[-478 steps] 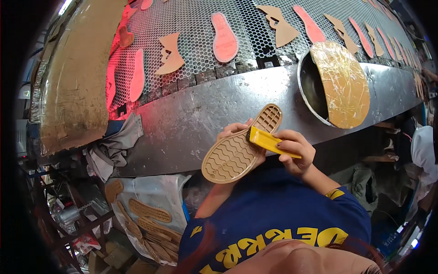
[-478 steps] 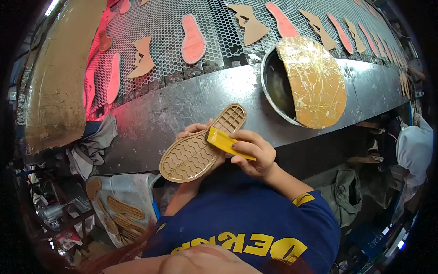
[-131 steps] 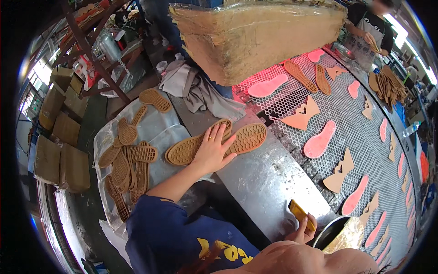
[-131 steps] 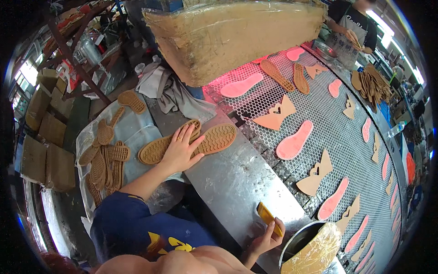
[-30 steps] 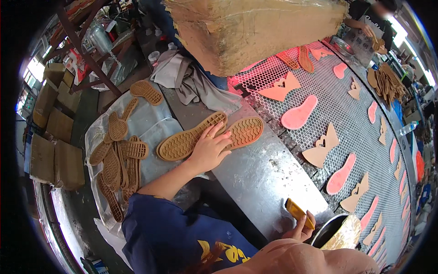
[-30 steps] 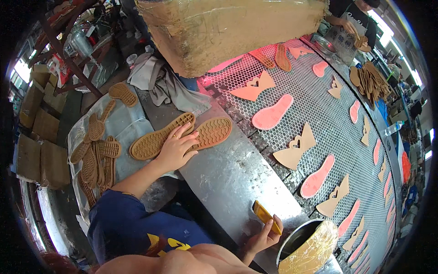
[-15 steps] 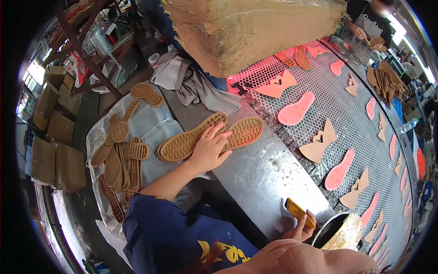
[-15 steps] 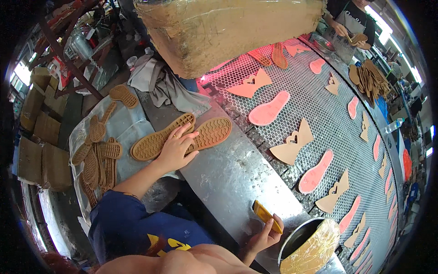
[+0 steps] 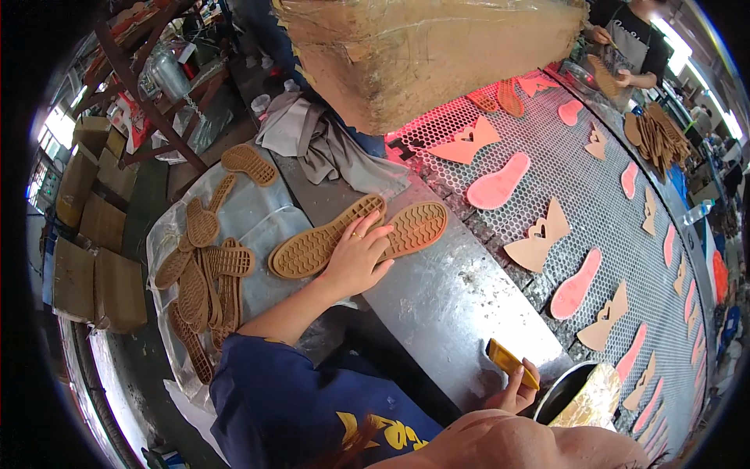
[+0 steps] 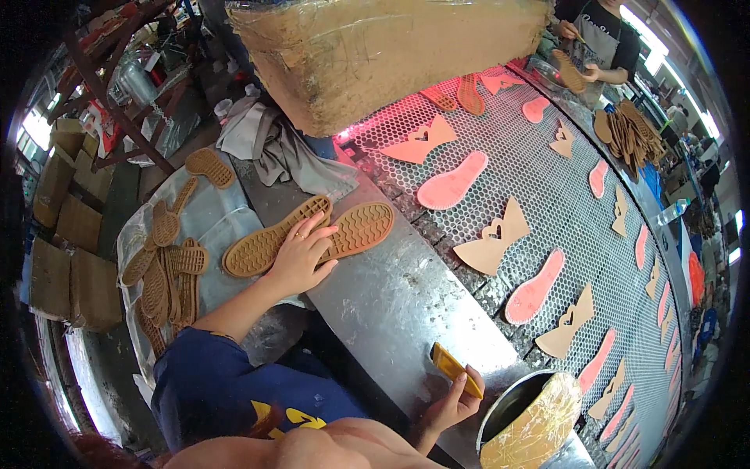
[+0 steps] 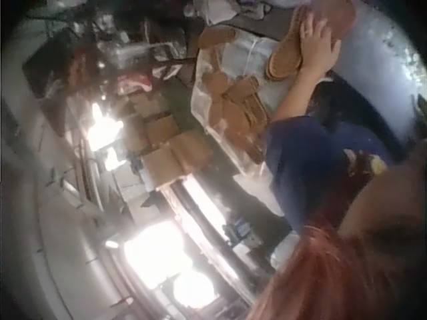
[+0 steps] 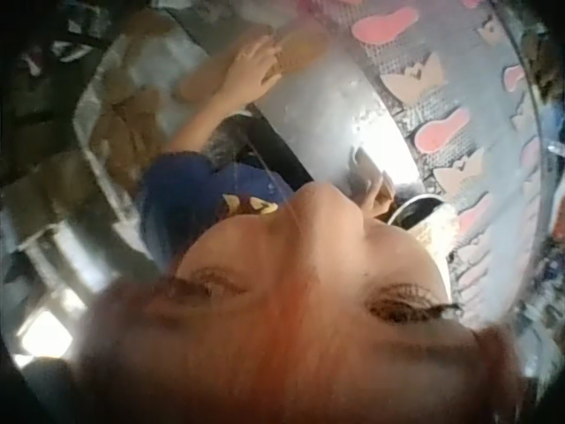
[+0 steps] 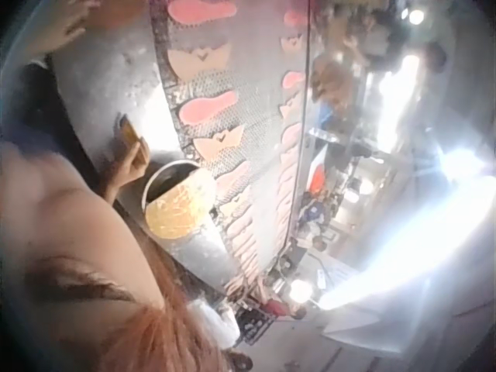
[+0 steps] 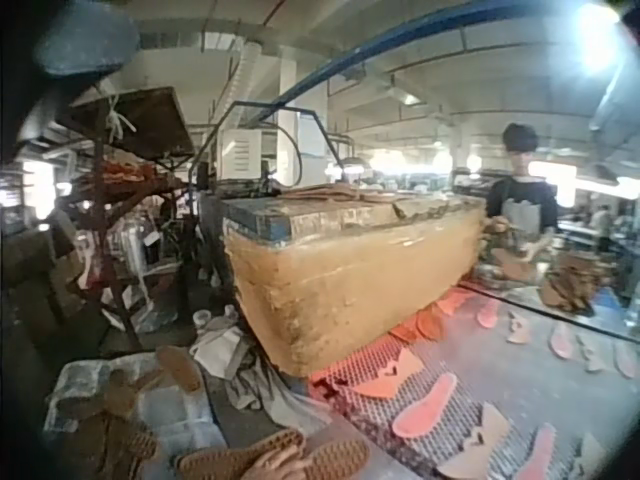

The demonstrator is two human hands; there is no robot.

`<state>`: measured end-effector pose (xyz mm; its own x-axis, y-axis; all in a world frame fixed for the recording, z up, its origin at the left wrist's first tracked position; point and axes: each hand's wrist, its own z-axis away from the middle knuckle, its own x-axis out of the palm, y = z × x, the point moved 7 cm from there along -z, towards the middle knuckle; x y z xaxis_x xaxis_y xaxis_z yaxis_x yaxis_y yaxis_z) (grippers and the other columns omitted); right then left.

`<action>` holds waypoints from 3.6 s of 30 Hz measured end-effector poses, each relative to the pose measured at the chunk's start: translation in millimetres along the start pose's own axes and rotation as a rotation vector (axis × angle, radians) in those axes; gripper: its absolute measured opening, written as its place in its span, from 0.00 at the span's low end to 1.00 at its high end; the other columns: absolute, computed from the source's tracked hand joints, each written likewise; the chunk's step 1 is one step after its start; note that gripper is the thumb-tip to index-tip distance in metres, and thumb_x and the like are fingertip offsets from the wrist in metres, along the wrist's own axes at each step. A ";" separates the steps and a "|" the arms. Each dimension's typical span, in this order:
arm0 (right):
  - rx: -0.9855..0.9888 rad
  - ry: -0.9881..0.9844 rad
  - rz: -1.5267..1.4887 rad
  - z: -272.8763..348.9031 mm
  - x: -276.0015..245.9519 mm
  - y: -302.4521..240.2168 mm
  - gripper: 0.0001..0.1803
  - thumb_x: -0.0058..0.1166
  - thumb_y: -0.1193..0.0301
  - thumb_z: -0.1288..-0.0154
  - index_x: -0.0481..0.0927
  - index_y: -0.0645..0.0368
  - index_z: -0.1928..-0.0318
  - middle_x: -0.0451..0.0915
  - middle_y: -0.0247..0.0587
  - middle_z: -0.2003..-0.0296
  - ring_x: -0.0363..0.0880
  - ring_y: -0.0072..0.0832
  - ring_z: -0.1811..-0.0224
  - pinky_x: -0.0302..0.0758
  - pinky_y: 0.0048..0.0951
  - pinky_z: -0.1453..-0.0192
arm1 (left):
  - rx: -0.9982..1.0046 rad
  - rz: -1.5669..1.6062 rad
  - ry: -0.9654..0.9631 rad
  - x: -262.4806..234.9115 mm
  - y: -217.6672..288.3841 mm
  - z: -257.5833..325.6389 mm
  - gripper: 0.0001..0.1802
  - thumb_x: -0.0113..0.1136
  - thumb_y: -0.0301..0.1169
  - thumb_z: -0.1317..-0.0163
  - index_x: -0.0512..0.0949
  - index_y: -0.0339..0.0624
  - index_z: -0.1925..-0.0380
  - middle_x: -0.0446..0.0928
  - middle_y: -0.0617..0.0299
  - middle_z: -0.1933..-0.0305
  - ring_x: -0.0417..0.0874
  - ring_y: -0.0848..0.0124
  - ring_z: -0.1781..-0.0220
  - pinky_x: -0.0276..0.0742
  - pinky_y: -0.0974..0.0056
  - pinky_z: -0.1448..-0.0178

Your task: The person uses a yellow scraper to clean the textured surface of brown shoe soles. They pick up soles from a pile, scrape the grooves to remove debris, and place the cleaned soles onto a metal mesh conveyor belt.

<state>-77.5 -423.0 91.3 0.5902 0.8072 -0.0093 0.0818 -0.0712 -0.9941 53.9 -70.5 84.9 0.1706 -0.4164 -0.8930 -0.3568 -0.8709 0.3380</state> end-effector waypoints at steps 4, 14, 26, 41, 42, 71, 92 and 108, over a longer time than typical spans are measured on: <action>0.002 0.002 -0.010 1.8 -0.6 -4.2 0.08 0.51 0.76 0.34 0.77 0.66 0.56 0.77 0.39 0.61 0.74 0.23 0.57 0.71 0.25 0.49 | 0.017 0.000 0.000 -1.4 3.0 -1.7 0.15 0.63 0.37 0.45 0.73 0.38 0.65 0.68 0.56 0.39 0.56 0.51 0.29 0.53 0.47 0.29; -0.017 0.015 0.003 4.1 0.2 -12.8 0.08 0.51 0.76 0.33 0.77 0.66 0.56 0.78 0.39 0.60 0.75 0.23 0.57 0.71 0.25 0.49 | 0.021 -0.014 -0.011 -6.8 5.9 -0.8 0.16 0.62 0.36 0.46 0.73 0.38 0.62 0.68 0.56 0.40 0.57 0.51 0.30 0.54 0.47 0.30; -0.039 0.034 0.032 7.4 -4.7 -19.5 0.08 0.50 0.77 0.33 0.77 0.66 0.56 0.78 0.40 0.60 0.75 0.24 0.58 0.72 0.25 0.50 | 0.009 -0.014 -0.001 -7.9 9.6 -1.7 0.13 0.61 0.35 0.46 0.76 0.38 0.64 0.69 0.56 0.40 0.59 0.51 0.30 0.55 0.48 0.29; -0.033 0.041 0.060 10.1 -11.8 -31.1 0.08 0.50 0.76 0.33 0.77 0.67 0.56 0.78 0.40 0.60 0.75 0.24 0.58 0.72 0.26 0.50 | -0.019 0.109 0.027 -10.0 12.0 2.0 0.14 0.63 0.35 0.47 0.80 0.38 0.64 0.72 0.56 0.41 0.59 0.53 0.29 0.53 0.49 0.28; -0.032 0.038 0.062 10.1 -12.3 -31.0 0.08 0.50 0.76 0.33 0.77 0.67 0.56 0.78 0.40 0.60 0.75 0.24 0.58 0.72 0.26 0.50 | -0.023 0.104 0.024 -10.7 12.5 2.9 0.13 0.63 0.34 0.47 0.80 0.38 0.64 0.72 0.57 0.41 0.59 0.53 0.29 0.54 0.49 0.29; -0.028 0.030 0.073 14.9 -22.0 -46.5 0.08 0.50 0.77 0.33 0.77 0.67 0.57 0.78 0.40 0.61 0.76 0.24 0.59 0.73 0.25 0.50 | 0.042 -0.003 -0.011 -19.9 30.8 2.2 0.15 0.61 0.34 0.46 0.69 0.40 0.64 0.66 0.53 0.40 0.57 0.49 0.30 0.53 0.46 0.30; -0.038 0.037 0.069 21.0 -31.2 -58.0 0.07 0.51 0.77 0.33 0.77 0.66 0.57 0.78 0.40 0.61 0.75 0.23 0.58 0.72 0.25 0.50 | 0.053 0.030 -0.002 -27.9 40.9 5.6 0.12 0.61 0.34 0.46 0.70 0.39 0.69 0.70 0.54 0.43 0.58 0.50 0.30 0.54 0.46 0.30; -0.052 0.062 0.099 25.6 -42.5 -60.9 0.09 0.49 0.75 0.32 0.77 0.66 0.56 0.78 0.41 0.60 0.75 0.25 0.56 0.71 0.26 0.48 | 0.030 0.158 0.143 -29.9 39.6 10.8 0.13 0.70 0.38 0.51 0.76 0.44 0.74 0.81 0.62 0.60 0.66 0.55 0.33 0.58 0.49 0.33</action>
<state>-128.1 -438.0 149.5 0.6461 0.7569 -0.0983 0.0615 -0.1800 -0.9817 24.8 -89.7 121.8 0.2382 -0.5814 -0.7780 -0.4161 -0.7849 0.4592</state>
